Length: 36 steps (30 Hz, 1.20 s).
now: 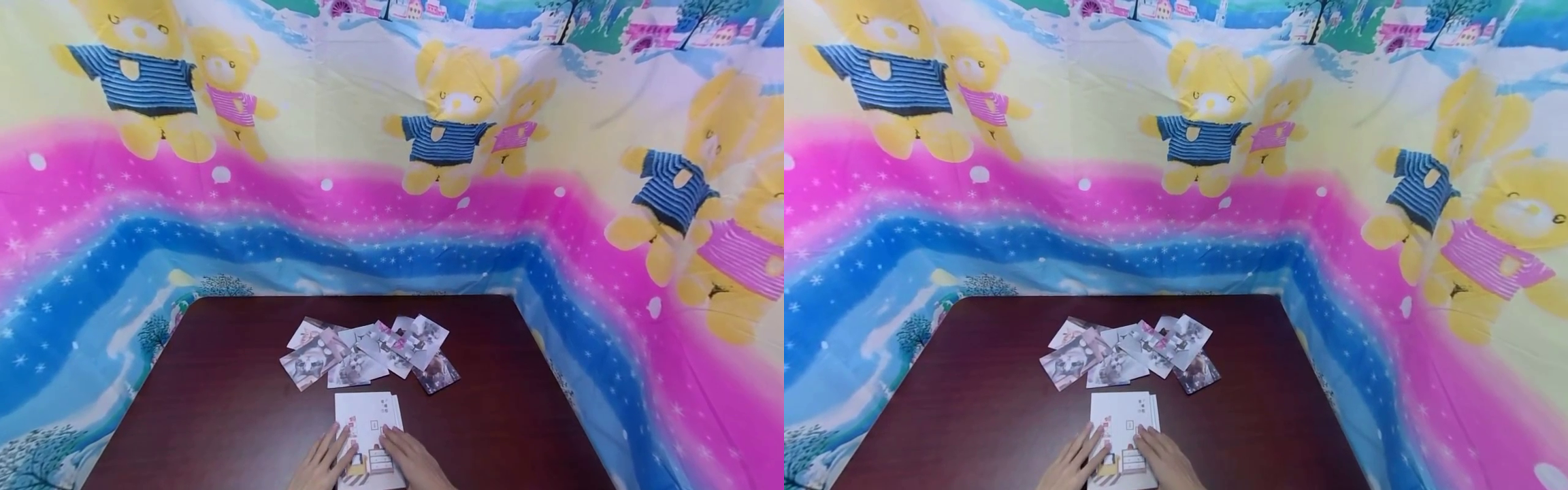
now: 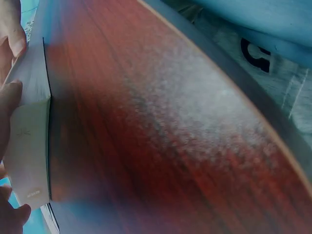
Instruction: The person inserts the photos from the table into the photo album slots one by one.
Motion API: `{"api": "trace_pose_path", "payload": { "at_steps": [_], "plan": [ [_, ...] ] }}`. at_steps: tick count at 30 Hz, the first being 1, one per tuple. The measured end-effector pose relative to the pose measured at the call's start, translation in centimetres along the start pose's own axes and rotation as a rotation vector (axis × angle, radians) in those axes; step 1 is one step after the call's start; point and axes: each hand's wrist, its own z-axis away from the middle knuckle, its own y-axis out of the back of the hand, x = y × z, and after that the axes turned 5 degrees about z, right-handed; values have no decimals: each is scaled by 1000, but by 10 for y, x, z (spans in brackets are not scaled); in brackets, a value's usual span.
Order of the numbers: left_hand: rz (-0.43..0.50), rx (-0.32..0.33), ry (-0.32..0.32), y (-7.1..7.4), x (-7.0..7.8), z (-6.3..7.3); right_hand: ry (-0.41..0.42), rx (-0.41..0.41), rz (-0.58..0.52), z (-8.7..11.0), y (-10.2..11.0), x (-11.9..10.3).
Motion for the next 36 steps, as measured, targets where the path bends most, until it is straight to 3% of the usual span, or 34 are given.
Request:
{"api": "trace_pose_path", "payload": {
  "at_steps": [7, 14, 18, 21, 26, 31, 36],
  "plan": [
    [16, -13, -29, -2, -1, -1, 54, 13, 41, 2, -1, 3],
    [24, -29, -7, -5, -4, -8, -5, -67, -8, -5, 11, 6],
    [39, 11, -8, -4, -2, -14, -46, -100, -35, -8, 18, 7],
    [55, 52, -1, -4, 1, -17, -69, -39, -34, -6, 22, 8],
    [82, 91, 65, -5, 13, -20, -120, 86, -103, -6, 28, 4],
    [151, 129, 132, -3, 21, -22, -187, 114, -222, -18, 38, -8],
    [385, 114, 300, 15, 31, -29, -219, 124, -329, -36, 44, -20]
  ]
}}
